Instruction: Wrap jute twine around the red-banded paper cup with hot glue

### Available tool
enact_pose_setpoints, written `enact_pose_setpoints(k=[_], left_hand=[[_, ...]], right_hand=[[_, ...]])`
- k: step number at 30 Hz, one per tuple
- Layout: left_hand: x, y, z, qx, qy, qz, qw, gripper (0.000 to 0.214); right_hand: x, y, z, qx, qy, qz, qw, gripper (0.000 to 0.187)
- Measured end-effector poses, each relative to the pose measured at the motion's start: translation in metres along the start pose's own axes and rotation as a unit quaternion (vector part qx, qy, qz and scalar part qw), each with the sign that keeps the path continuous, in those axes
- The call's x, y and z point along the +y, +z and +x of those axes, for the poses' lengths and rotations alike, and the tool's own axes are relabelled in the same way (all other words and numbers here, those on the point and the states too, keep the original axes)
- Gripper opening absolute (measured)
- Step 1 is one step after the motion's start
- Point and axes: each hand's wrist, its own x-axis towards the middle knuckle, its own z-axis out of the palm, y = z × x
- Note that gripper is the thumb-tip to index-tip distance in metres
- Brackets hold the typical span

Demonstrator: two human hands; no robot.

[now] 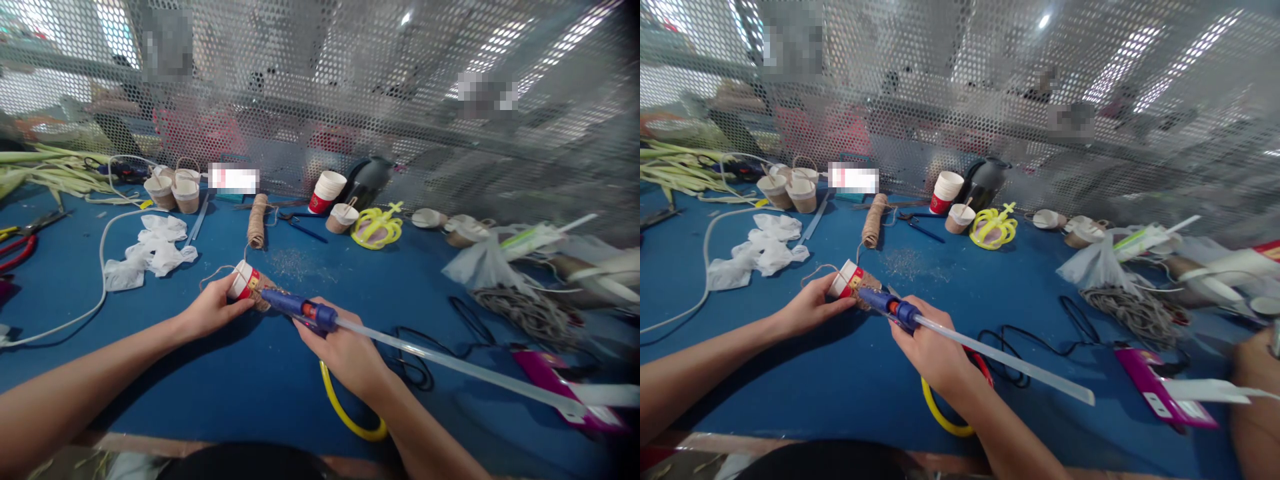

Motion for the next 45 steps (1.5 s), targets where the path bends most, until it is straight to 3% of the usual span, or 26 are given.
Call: enact_pose_setpoints(k=[5, 21, 33, 41, 45], left_hand=[[0.0, -0.001, 0.0, 0.003, 0.0, 0.007, 1.0, 0.022], [-0.004, -0.002, -0.002, -0.006, 0.029, 0.059, 0.998, 0.029], [-0.005, -0.004, -0.001, -0.007, 0.046, 0.059, 0.997, 0.036], [-0.002, -0.003, -0.002, -0.005, 0.023, 0.049, 0.999, 0.039], [-0.003, -0.003, -0.001, -0.006, 0.018, 0.051, 0.999, 0.04]], right_hand=[[-0.001, 0.001, -0.002, -0.02, 0.0, 0.002, 1.0, 0.008], [-0.005, -0.012, 0.01, -0.002, -0.027, -0.044, 0.999, 0.017], [0.0, -0.008, 0.007, 0.009, -0.04, -0.016, 0.999, 0.015], [0.007, 0.004, 0.0, -0.003, -0.029, -0.02, 0.999, 0.009], [0.003, -0.001, 0.002, -0.005, -0.017, -0.025, 1.0, 0.009]])
